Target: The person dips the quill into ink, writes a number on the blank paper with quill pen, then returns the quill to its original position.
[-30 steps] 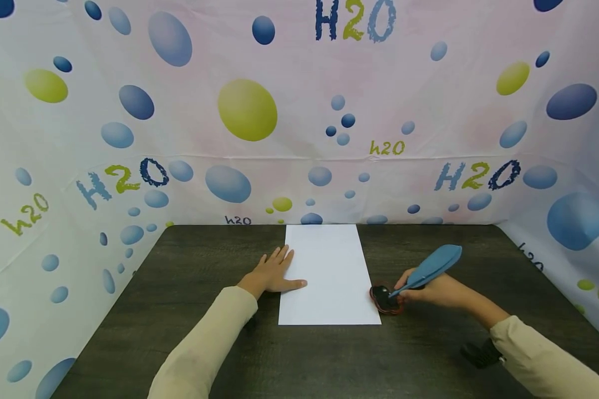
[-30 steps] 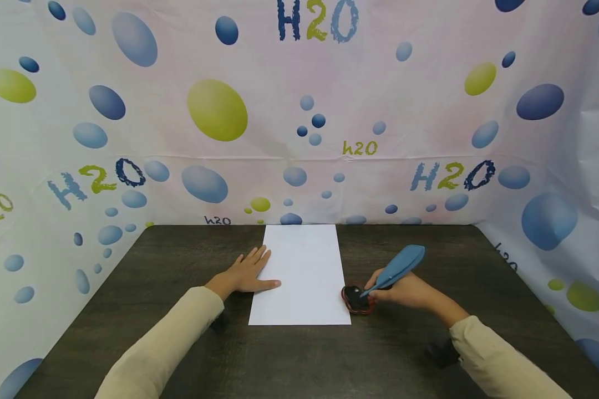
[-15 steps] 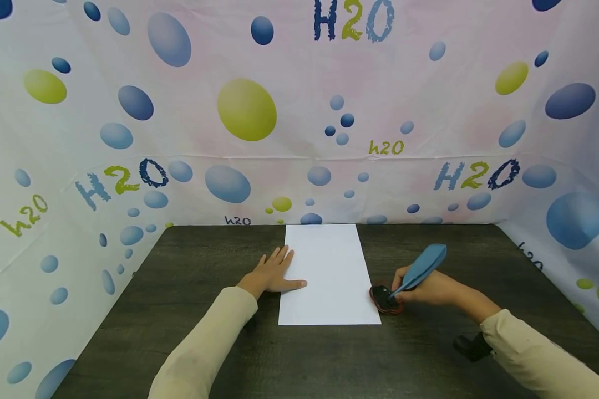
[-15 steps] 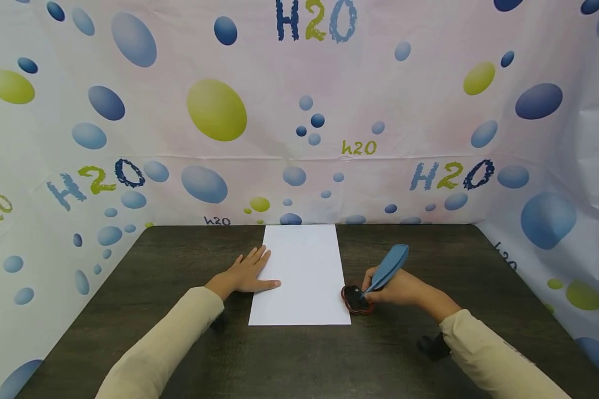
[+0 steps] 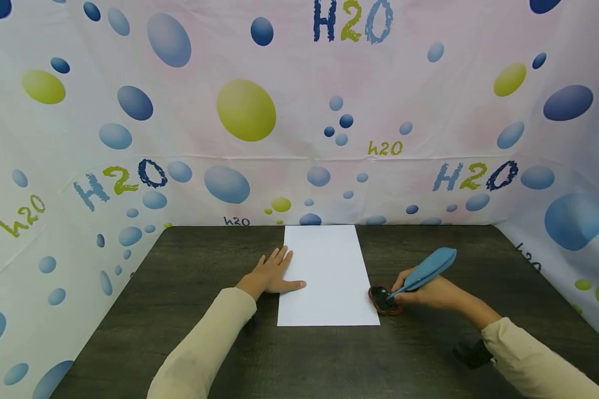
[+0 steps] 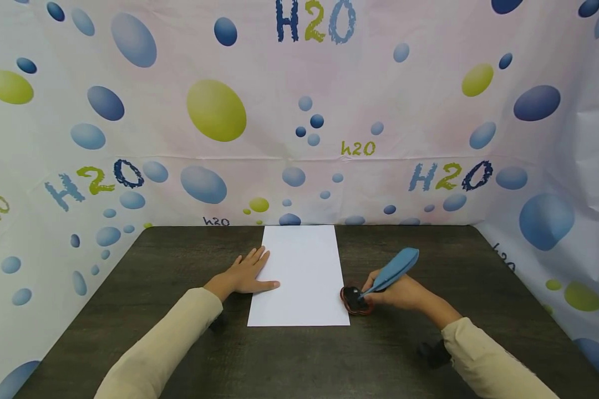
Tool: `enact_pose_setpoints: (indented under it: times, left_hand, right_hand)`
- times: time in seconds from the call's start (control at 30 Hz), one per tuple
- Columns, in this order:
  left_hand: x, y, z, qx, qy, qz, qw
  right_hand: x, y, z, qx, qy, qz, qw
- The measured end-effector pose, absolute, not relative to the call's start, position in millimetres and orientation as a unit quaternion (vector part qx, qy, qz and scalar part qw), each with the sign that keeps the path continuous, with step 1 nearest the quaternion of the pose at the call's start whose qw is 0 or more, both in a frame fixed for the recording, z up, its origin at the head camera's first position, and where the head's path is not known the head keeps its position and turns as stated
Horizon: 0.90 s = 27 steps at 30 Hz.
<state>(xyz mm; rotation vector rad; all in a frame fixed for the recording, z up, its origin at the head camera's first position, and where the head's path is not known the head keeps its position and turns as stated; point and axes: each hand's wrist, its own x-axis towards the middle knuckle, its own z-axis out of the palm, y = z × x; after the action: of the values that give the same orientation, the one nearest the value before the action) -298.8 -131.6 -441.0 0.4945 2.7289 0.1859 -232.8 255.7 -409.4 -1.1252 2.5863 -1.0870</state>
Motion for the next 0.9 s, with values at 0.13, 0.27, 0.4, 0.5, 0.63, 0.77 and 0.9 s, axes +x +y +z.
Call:
enact_pose_setpoints:
  times: [0.13,0.27,0.4,0.5,0.63,0.77,0.9]
  left_hand:
    - [-297.6,-131.5,-440.3,0.175,0.966,0.069,0.178]
    - [-295.4,-131.8,-437.1,0.18,0.965,0.075,0.174]
    - [-294.6,-131.5,-436.2,0.183,0.965,0.075,0.172]
    - [-294.3,-131.4,-435.7,0.184,0.965,0.076,0.171]
    - [-294.3,-132.0,-435.3,0.184,0.965,0.076,0.17]
    - [-295.0,-131.6,-435.9,0.184,0.965,0.071,0.172]
    - [-295.9,-131.0,-436.6,0.182,0.965,0.07,0.175]
  right_hand:
    - [-231.1,256.3,-410.6,-0.362,0.856,-0.364,0.057]
    - [-229.4,255.5,-411.9,-0.356,0.855,-0.372,0.058]
    - [-228.5,256.9,-411.3,-0.335,0.868,-0.362,0.061]
    - [-228.7,258.1,-411.8,-0.325,0.872,-0.36,0.064]
    - [-230.2,257.6,-415.4,-0.337,0.866,-0.364,0.054]
    - [-229.9,257.0,-415.8,-0.335,0.867,-0.365,0.041]
    - [-228.6,257.5,-414.7,-0.336,0.866,-0.369,0.036]
